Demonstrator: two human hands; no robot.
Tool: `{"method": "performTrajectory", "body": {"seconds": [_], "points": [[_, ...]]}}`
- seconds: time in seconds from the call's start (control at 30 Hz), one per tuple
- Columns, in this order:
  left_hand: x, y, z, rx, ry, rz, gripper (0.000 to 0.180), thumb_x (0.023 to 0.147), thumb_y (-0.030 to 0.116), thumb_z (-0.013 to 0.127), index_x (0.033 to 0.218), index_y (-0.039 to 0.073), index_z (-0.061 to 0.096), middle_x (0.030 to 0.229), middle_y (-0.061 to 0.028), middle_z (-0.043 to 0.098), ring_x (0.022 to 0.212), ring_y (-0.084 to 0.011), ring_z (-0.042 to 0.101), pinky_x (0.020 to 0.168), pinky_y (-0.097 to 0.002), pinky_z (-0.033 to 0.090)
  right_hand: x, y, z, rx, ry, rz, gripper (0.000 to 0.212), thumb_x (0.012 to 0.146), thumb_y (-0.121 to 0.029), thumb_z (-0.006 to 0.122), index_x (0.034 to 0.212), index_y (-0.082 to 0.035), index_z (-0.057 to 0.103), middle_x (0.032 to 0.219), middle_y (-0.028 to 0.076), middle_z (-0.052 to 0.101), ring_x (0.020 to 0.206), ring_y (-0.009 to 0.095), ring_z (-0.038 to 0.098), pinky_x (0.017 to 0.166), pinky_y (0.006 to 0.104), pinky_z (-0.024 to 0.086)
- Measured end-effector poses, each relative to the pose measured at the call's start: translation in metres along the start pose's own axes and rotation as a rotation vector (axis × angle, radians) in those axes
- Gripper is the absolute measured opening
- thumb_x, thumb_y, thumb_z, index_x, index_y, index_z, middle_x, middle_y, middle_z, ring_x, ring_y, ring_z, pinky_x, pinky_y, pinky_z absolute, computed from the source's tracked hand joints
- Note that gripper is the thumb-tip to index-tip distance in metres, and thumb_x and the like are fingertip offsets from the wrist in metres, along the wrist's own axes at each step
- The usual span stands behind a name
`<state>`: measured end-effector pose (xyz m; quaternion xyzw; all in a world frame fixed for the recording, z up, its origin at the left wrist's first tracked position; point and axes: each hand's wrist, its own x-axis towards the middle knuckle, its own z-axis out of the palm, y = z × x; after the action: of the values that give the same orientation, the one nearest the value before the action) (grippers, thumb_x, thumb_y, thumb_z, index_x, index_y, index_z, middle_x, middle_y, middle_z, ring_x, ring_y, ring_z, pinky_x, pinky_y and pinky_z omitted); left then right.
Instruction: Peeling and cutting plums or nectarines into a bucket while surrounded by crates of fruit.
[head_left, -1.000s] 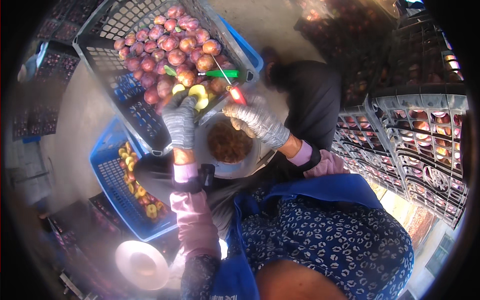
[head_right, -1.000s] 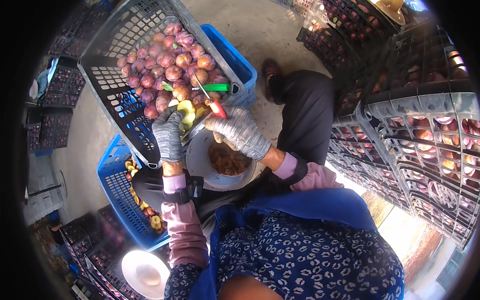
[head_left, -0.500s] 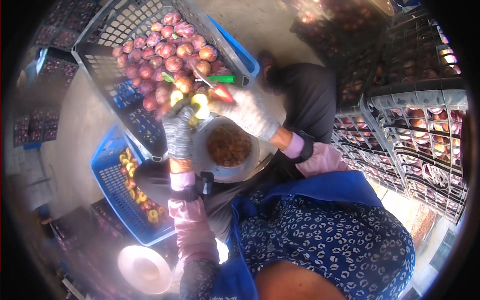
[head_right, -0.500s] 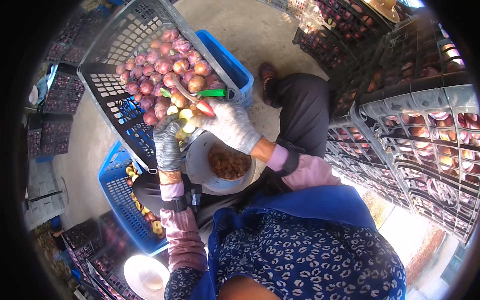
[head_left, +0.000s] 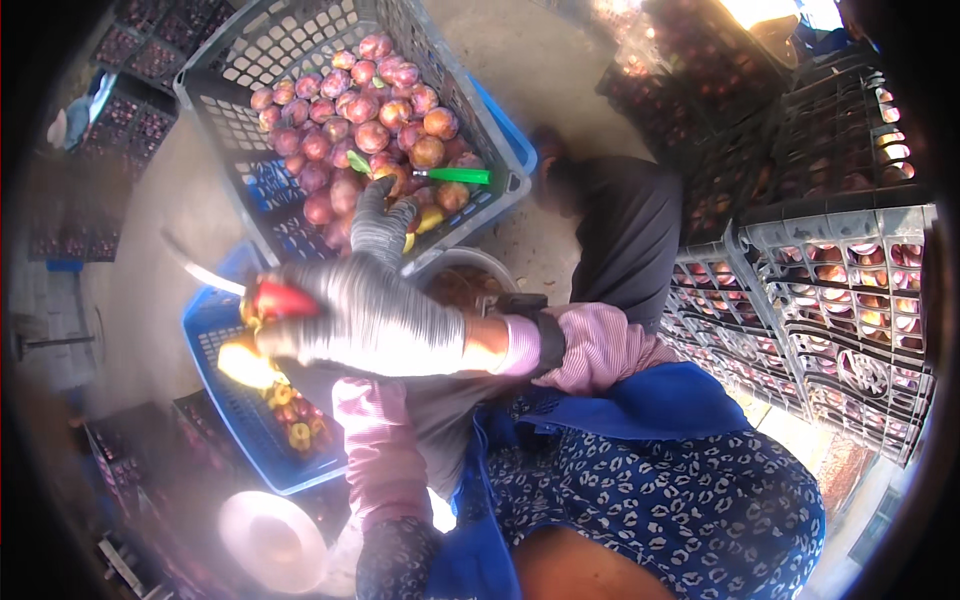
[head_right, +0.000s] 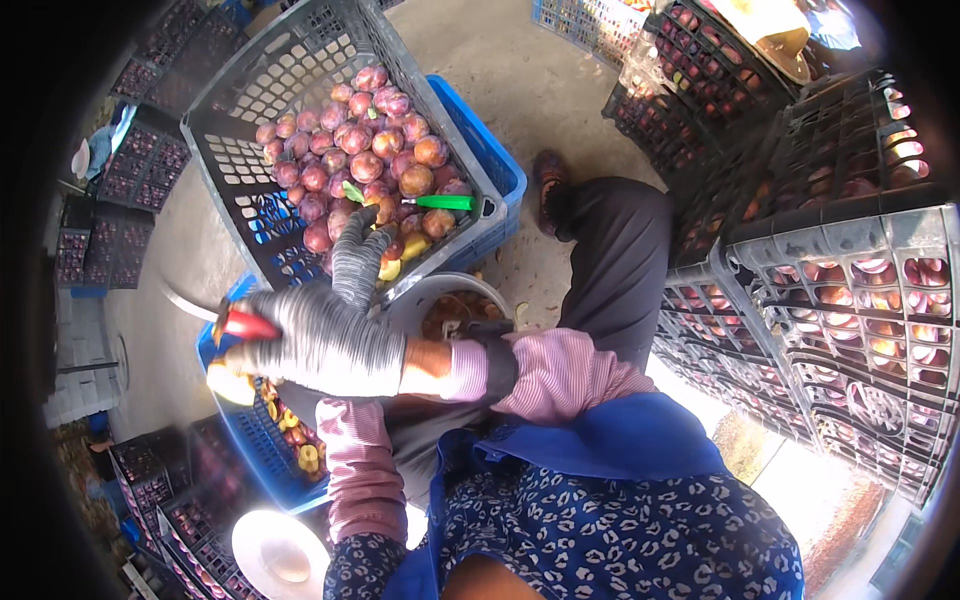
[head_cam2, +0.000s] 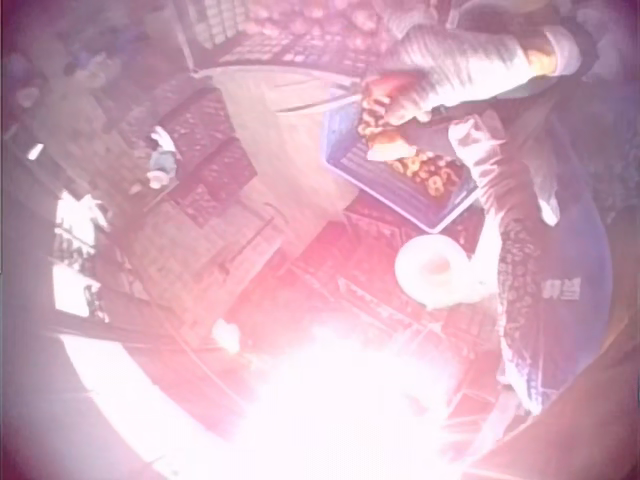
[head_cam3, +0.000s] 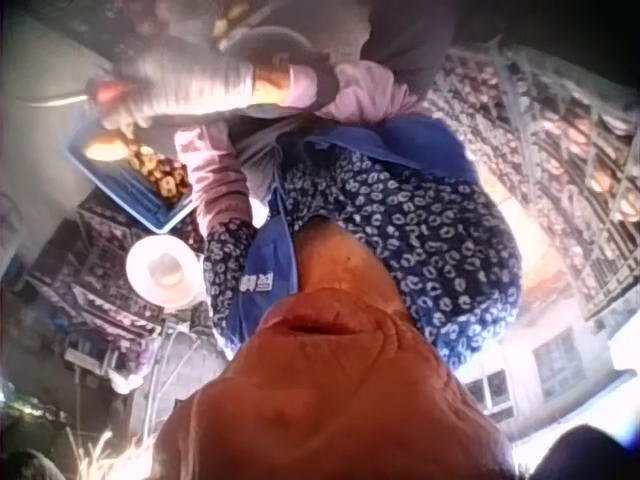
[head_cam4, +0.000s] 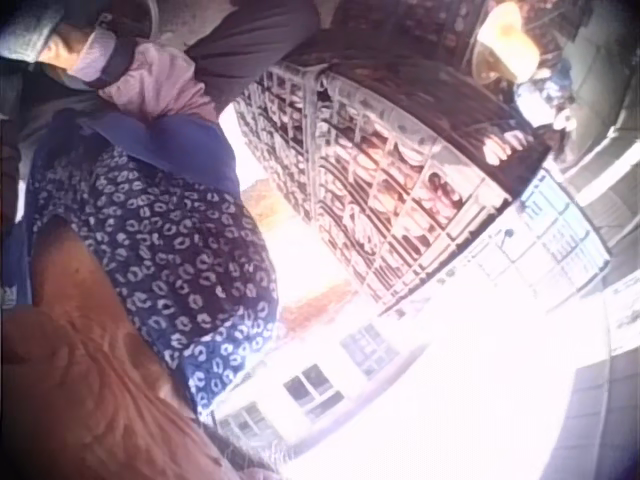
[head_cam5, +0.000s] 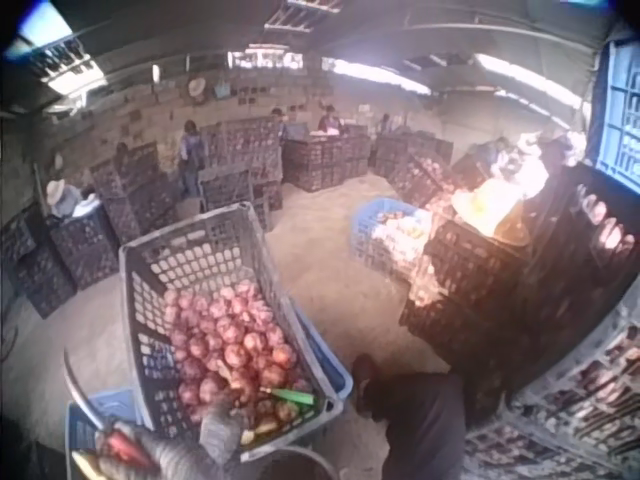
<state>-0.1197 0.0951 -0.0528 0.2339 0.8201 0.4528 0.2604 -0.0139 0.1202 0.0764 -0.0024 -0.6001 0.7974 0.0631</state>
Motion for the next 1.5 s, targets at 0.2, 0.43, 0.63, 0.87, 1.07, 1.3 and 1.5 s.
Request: {"method": "performTrajectory", "body": {"seconds": [0.2, 0.43, 0.63, 0.87, 1.07, 1.3, 1.5], "points": [[0.034, -0.051, -0.056, 0.159, 0.025, 0.247, 0.036, 0.079, 0.021, 0.062, 0.107, -0.001, 0.059, 0.093, -0.0176, 0.065, 0.086, -0.0296, 0.062, 0.076, -0.0348, 0.049, -0.035, 0.016, -0.023, -0.011, 0.216, -0.009, 0.026, 0.089, -0.024, 0.058, 0.104, -0.003, 0.058, 0.070, 0.003, 0.057, 0.062, 0.009, 0.055, 0.056, 0.0259, 0.045], [0.094, -0.004, -0.010, 0.597, -0.086, 0.319, 0.057, 0.075, 0.040, 0.064, 0.119, 0.005, 0.055, 0.108, -0.0203, 0.062, 0.102, -0.0353, 0.058, 0.087, -0.0401, 0.045, -0.106, 0.040, -0.088, -0.024, 0.482, 0.106, 0.031, 0.093, -0.024, 0.053, 0.114, -0.001, 0.058, 0.074, 0.002, 0.060, 0.059, 0.006, 0.053, 0.058, 0.0236, 0.044], [0.127, 0.008, 0.032, 0.885, -0.264, 0.269, 0.058, 0.073, 0.042, 0.064, 0.119, 0.009, 0.054, 0.102, -0.0189, 0.063, 0.098, -0.0347, 0.060, 0.086, -0.0423, 0.045, -0.137, 0.047, -0.109, -0.184, 0.698, 0.307, 0.035, 0.092, -0.029, 0.055, 0.116, -0.004, 0.058, 0.070, 0.003, 0.060, 0.061, 0.006, 0.054, 0.059, 0.0227, 0.044], [0.094, 0.024, 0.010, -0.269, -0.220, 0.159, 0.030, 0.083, 0.007, 0.057, 0.112, -0.001, 0.055, 0.088, -0.0047, 0.062, 0.078, -0.0117, 0.058, 0.070, -0.0228, 0.048, -0.135, 0.043, -0.110, -0.078, 0.661, 0.234, 0.039, 0.092, -0.038, 0.053, 0.111, -0.005, 0.061, 0.063, 0.002, 0.057, 0.048, 0.005, 0.048, 0.045, 0.0200, 0.039], [0.018, 0.050, -0.033, -1.116, -0.433, -0.045, 0.051, 0.083, 0.031, 0.057, 0.122, 0.000, 0.046, 0.118, -0.0151, 0.056, 0.103, -0.0267, 0.056, 0.089, -0.0422, 0.046, -0.127, 0.031, -0.100, 0.204, 0.515, 0.321, 0.046, 0.092, -0.045, 0.048, 0.105, -0.002, 0.062, 0.059, 0.004, 0.056, 0.036, 0.005, 0.043, 0.036, 0.0189, 0.032], [-0.086, 0.069, -0.015, -1.122, -0.372, 0.284, 0.047, 0.072, 0.011, 0.070, 0.115, 0.005, 0.053, 0.116, -0.0113, 0.054, 0.106, -0.0233, 0.053, 0.095, -0.0362, 0.044, -0.122, 0.034, -0.072, -0.074, 0.434, 0.047, 0.023, 0.087, -0.027, 0.062, 0.091, -0.005, 0.061, 0.058, 0.001, 0.054, 0.053, 0.007, 0.053, 0.046, 0.0228, 0.039], [-0.152, 0.072, 0.018, -0.355, 0.002, 0.581, 0.065, 0.073, 0.015, 0.072, 0.130, 0.004, 0.041, 0.121, -0.0081, 0.050, 0.108, -0.0189, 0.051, 0.094, -0.0290, 0.043, -0.129, 0.028, -0.053, 0.050, 0.489, 0.122, 0.031, 0.085, -0.032, 0.064, 0.093, -0.003, 0.063, 0.065, 0.001, 0.056, 0.059, 0.008, 0.054, 0.052, 0.0250, 0.043]]}}
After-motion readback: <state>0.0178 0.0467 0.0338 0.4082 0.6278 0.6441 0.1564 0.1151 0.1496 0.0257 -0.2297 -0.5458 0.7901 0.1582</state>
